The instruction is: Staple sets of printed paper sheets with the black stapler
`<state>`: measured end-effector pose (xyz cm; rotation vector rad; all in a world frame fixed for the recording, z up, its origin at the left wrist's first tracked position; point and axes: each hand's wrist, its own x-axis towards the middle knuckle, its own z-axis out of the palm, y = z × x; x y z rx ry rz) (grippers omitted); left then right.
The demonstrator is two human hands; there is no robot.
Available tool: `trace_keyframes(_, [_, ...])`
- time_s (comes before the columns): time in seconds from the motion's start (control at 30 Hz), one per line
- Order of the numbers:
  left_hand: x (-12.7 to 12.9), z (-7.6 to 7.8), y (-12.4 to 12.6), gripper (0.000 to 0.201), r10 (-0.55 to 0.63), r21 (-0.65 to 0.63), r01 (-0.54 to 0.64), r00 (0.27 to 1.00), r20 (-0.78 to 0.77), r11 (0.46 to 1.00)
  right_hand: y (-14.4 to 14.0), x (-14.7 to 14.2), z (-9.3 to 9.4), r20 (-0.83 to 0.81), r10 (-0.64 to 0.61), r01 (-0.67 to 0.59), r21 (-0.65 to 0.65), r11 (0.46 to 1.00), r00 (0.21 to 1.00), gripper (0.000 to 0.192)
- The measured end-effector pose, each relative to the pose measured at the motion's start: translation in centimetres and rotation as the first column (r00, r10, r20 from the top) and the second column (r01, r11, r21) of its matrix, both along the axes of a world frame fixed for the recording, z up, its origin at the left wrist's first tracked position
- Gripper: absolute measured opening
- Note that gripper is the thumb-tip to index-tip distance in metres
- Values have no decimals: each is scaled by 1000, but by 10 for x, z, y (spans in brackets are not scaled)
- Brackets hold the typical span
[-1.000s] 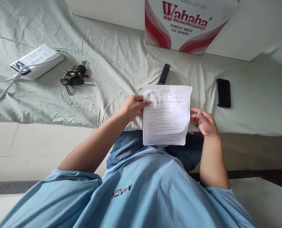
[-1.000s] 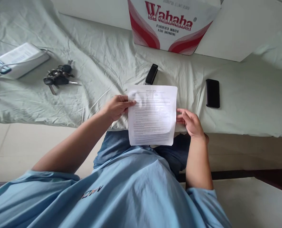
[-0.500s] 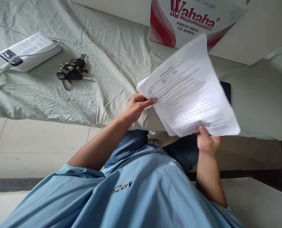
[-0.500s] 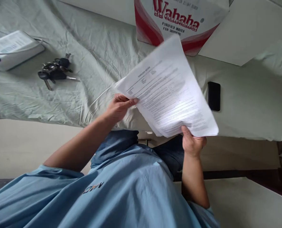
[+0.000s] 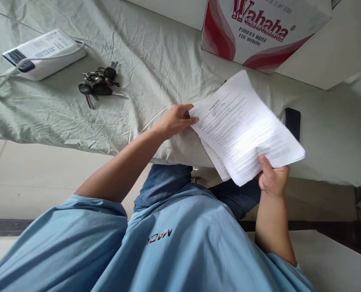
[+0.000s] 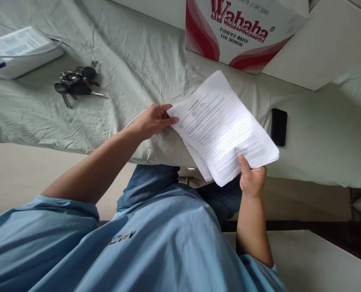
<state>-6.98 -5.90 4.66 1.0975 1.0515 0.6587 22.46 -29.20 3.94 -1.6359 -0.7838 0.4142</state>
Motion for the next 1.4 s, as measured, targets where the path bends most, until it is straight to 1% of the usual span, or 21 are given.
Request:
trace_keyframes(0.1, [-4,5,-3,23,-59,10,60,992,-112,998,-10,-21,-18,-195,-60,51,-51,997,979,48])
trace_keyframes(0.17, [-5,9,-4,17,-82,-25,79,987,-135,997,-17,-34,-28,-268,-85,65,-80,995,960,49])
trace_keyframes(0.27, [-4,16,-6,15,-131,-35,126,968,-215,991,-25,-46,-36,-277,-106,83,-93,992,955,49])
trace_keyframes(0.37, [-6,20,-10,27,-133,15,145,938,-321,989,-32,-43,-35,-241,-130,102,-124,987,962,42])
trace_keyframes(0.47, [-12,16,-15,43,-111,20,126,930,-350,992,-46,-30,-29,-196,-143,90,-258,962,970,43])
trace_keyframes(0.6, [-23,2,-28,42,-77,-79,57,958,-275,995,-72,-22,-29,-240,-161,44,-430,902,957,66])
trace_keyframes(0.67, [-28,-1,-37,43,-67,-122,34,960,-270,992,-81,-28,-33,-324,-149,-7,-434,901,934,67])
trace_keyframes(0.73, [-33,0,-46,43,-116,-134,79,949,-292,988,-84,-38,-39,-439,-118,-67,-384,921,891,62])
trace_keyframes(0.8, [-39,6,-52,41,-235,-124,203,900,-367,971,-82,-49,-45,-539,-108,-86,-322,943,835,57])
trace_keyframes(0.87, [-44,13,-54,34,-320,-72,332,797,-512,941,-79,-56,-48,-590,-133,-66,-304,950,796,60])
trace_keyframes(0.93, [-48,20,-50,24,-293,36,428,674,-678,903,-76,-58,-50,-579,-143,-59,-317,947,803,65])
trace_keyframes(1.0, [-47,24,-41,22,-214,148,489,607,-765,859,-77,-56,-52,-517,-119,-75,-339,938,848,67])
trace_keyframes(1.03, [-44,24,-35,30,-194,184,500,610,-768,846,-78,-54,-53,-476,-100,-85,-351,933,874,67])
trace_keyframes(1.13, [-27,20,-19,74,-244,162,506,641,-728,847,-83,-46,-54,-357,-52,-93,-377,921,933,65])
trace_keyframes(1.17, [-19,17,-15,80,-246,161,505,645,-724,848,-84,-43,-53,-316,-40,-88,-379,921,948,64])
trace_keyframes(1.2, [-13,13,-13,78,-237,172,500,650,-722,849,-85,-40,-52,-269,-28,-78,-376,923,963,63])
trace_keyframes(1.23, [-7,10,-11,68,-238,177,504,653,-719,846,-85,-36,-50,-216,-20,-62,-366,929,976,62])
trace_keyframes(1.27, [-2,8,-9,58,-239,194,494,681,-692,848,-84,-31,-46,-156,-15,-40,-346,937,988,61])
trace_keyframes(1.3, [1,6,-9,50,-244,231,474,742,-625,850,-82,-26,-42,-92,-18,-12,-314,949,996,60])
trace_keyframes(1.37, [3,7,-7,44,-277,334,415,878,-390,846,-75,-13,-31,38,-39,47,-215,975,998,59])
trace_keyframes(1.4, [3,10,-5,46,-303,390,380,921,-247,839,-71,-5,-24,96,-54,69,-152,986,994,58])
